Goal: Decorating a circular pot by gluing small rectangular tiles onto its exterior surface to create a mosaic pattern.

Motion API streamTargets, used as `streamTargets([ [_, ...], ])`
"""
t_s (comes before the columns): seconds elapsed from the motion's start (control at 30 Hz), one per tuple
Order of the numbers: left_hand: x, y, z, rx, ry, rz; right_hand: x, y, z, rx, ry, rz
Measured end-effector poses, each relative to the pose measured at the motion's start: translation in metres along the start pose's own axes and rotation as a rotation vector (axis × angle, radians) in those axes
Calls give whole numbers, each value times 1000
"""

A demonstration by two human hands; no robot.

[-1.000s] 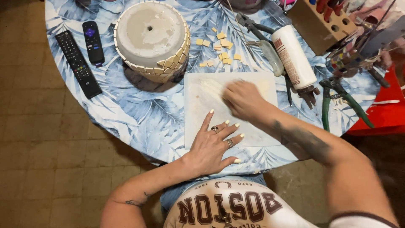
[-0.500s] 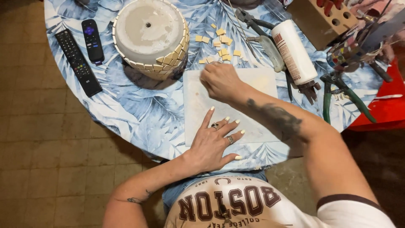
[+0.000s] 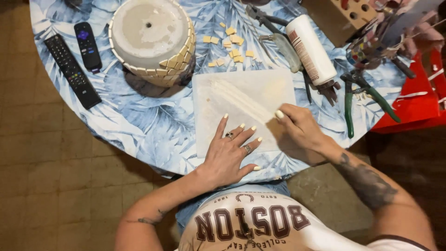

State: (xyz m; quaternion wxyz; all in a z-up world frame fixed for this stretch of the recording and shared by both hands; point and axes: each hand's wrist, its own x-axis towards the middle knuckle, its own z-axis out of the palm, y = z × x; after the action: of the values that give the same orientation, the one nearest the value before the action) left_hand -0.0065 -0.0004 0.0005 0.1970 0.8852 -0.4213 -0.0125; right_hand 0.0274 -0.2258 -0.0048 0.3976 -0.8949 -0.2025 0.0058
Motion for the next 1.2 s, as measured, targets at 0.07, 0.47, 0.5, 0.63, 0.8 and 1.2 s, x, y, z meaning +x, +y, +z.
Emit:
streamTargets([
  [0.07,0,0,-1,0,-3,-4,12,-14,2,100,26,17],
  [0.47,-2,2,4,3,20,-23,21,-27,11,232,62,24],
  [0.5,-2,1,4,3,29,-21,21,-27,11,173,57,3],
  [0.63,-3,1,5,-19,40,-30,-5,-10,10,-193,-40,-122],
  [0.8,-5,-2,5,-47,40,-11,-13,-14,8,-750,-26,-285],
  [1.2,-2,0,0,-47,0,-32,109,-3,60,-668,18,-516],
])
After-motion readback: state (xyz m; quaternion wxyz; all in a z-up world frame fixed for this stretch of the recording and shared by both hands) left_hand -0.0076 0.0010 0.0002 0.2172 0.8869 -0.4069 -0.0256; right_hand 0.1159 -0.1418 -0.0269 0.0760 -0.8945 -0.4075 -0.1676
